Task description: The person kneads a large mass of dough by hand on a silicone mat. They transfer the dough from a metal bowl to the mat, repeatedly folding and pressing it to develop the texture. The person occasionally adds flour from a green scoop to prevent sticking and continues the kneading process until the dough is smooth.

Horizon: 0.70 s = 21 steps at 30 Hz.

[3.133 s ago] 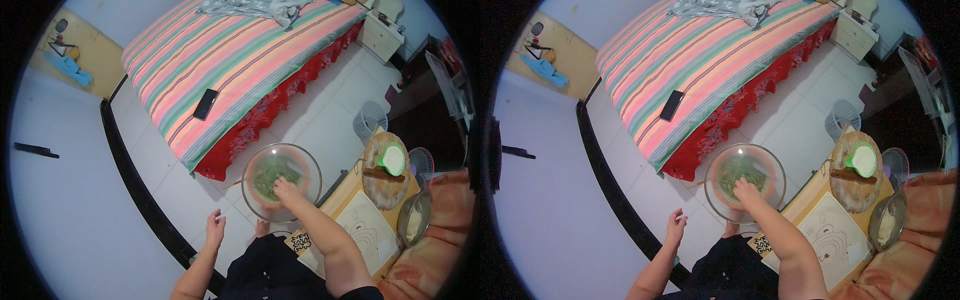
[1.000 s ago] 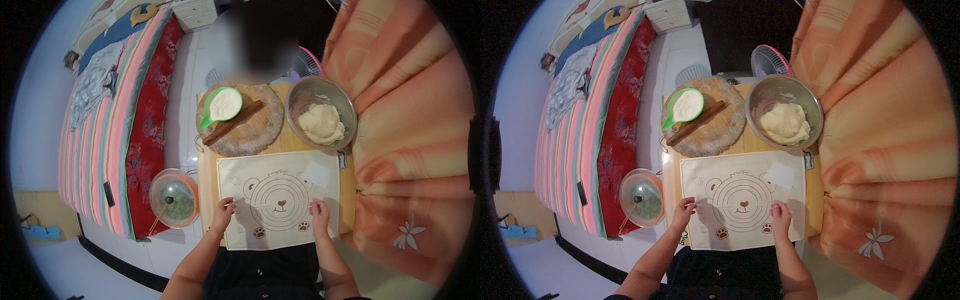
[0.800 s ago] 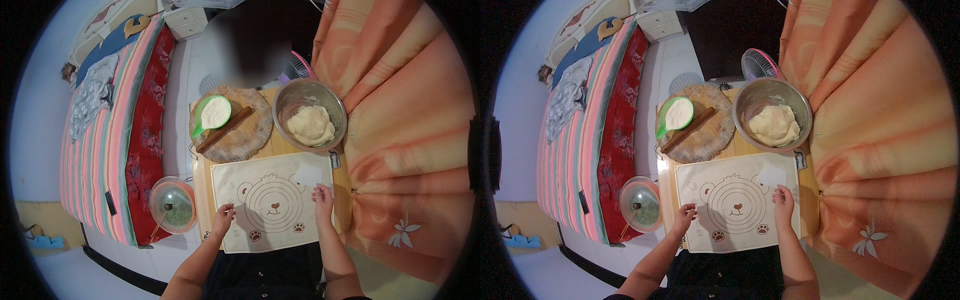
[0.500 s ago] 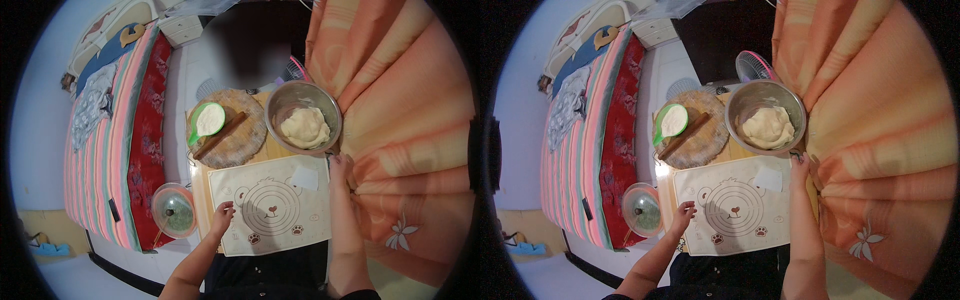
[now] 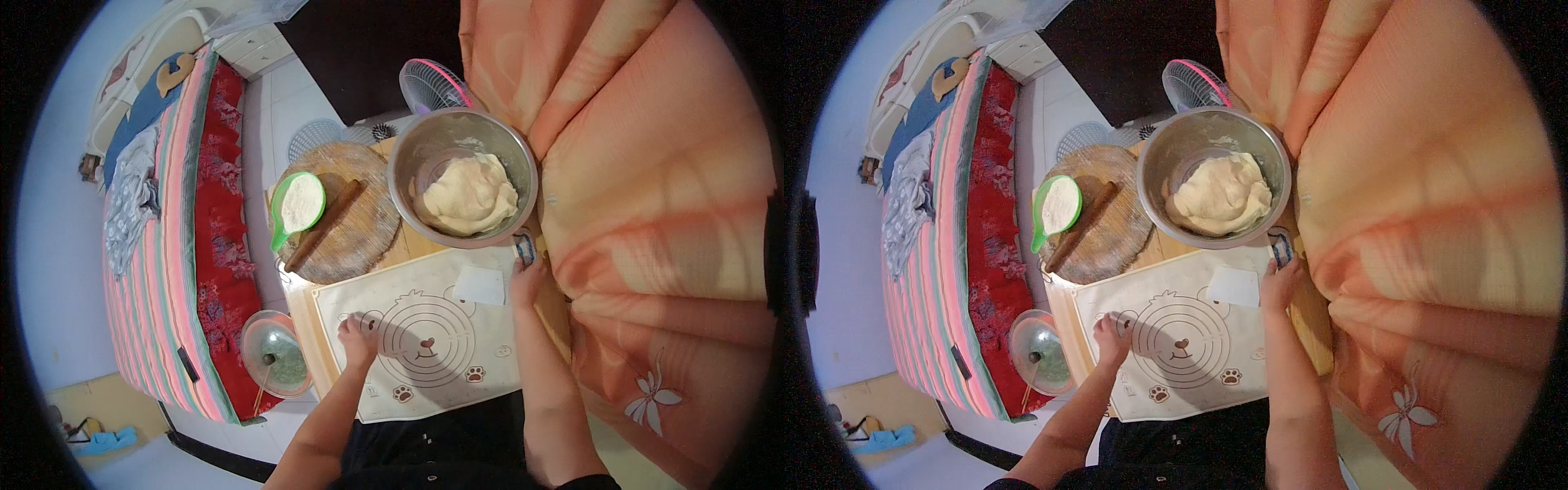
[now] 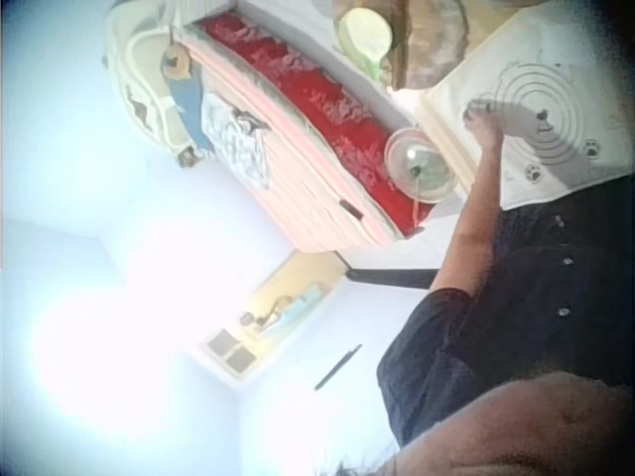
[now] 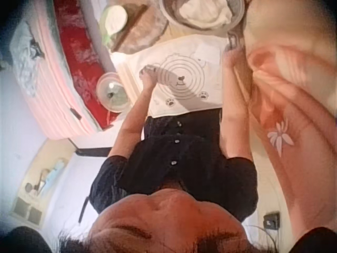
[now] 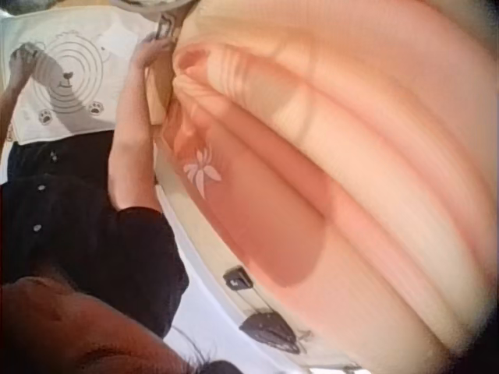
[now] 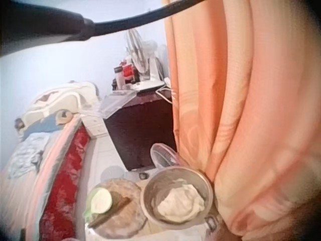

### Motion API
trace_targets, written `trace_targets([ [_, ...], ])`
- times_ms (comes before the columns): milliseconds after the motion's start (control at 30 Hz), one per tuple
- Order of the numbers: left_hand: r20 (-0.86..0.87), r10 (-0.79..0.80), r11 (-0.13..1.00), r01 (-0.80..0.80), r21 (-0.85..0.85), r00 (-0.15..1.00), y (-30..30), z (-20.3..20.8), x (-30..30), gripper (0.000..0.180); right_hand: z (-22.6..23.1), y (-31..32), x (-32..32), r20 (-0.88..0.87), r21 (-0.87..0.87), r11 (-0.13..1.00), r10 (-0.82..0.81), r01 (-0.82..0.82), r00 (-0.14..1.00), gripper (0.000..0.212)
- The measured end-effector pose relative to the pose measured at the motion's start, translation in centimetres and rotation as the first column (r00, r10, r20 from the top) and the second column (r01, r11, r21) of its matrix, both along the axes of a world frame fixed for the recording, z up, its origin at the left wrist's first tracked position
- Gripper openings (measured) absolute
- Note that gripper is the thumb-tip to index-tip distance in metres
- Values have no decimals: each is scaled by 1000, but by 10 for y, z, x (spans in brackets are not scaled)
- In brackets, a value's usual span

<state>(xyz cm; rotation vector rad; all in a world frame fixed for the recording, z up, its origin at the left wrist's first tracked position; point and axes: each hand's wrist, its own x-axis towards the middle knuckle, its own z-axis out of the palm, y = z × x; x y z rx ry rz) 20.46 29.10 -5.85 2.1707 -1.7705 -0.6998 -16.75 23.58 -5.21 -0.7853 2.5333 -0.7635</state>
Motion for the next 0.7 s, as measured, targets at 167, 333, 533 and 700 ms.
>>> trace_targets([
  [167,129,-71,996,63,65,989,7,-1,10,74,-59,-18,-85,321,266,947,91,-181,943,43],
  [333,197,-66,982,28,188,978,5,8,4,76,7,-27,-80,-78,-70,979,184,-190,980,26],
  [533,220,-53,966,-7,260,974,3,8,-1,82,80,-11,-77,-348,-70,887,407,-456,845,27],
  [700,-60,-46,995,51,82,997,-18,11,-19,79,76,-20,-49,-339,-164,844,438,-510,833,34],
])
